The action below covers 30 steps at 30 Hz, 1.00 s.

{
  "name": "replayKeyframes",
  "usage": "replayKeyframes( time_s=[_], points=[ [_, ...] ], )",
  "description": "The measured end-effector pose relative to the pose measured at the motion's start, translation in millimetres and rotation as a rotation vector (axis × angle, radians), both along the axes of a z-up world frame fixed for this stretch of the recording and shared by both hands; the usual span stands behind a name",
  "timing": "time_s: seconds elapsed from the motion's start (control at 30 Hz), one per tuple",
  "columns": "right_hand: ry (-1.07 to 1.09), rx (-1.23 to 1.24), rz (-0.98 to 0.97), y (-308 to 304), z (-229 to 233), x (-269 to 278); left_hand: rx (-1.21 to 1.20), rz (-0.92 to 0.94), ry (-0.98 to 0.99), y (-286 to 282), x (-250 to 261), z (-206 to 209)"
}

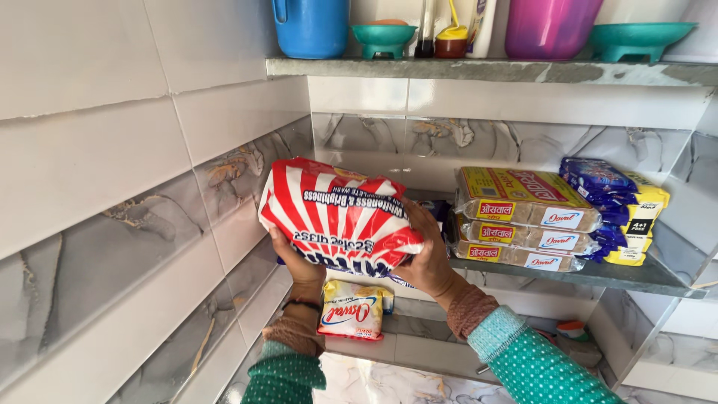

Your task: The person organizes household items on wall-mounted shelves in a tiled room. They move and stack packets of soap and detergent, place a pink cup with toothbrushes, a metal cup, and a red basin onto the shelves, and adjust the arrangement of items.

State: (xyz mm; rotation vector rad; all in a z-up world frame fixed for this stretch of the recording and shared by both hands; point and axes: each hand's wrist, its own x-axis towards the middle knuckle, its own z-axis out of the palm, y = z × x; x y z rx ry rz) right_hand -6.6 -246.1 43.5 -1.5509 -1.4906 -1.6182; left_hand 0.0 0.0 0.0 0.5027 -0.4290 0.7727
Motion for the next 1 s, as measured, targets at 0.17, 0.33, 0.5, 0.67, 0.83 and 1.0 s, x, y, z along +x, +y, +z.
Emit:
replayKeyframes(
  time_s=[0.17, 0.33, 0.5, 0.67, 0.83, 1.0],
  points=[
    [-0.006, 0.010, 0.030, -8, -6, -5, -0.030, -0.028, -0.005, -20, -31, 8],
    [0.094, 0.058, 0.058, -20, -29, -13, -0.013, 0.095, 0.011, -47, -82, 8],
    [0.100, 0.056, 0.103, -44, -59, -40, -0.042, 0.180, 0.074, -67, -122, -20],
    [0.180, 0.019, 0.133, -71, -102, -72, -0.088, 0.206, 0.227, -84, -160, -62],
    [0.247, 0.009, 0.168, -73, -138, -75, -0.093, 0.180, 0.248, -91, -173, -72],
    [0.295, 0.004, 0.179, -69, -151, -63, -0.069, 0.110, 0.258, -94, -163, -70]
  ],
)
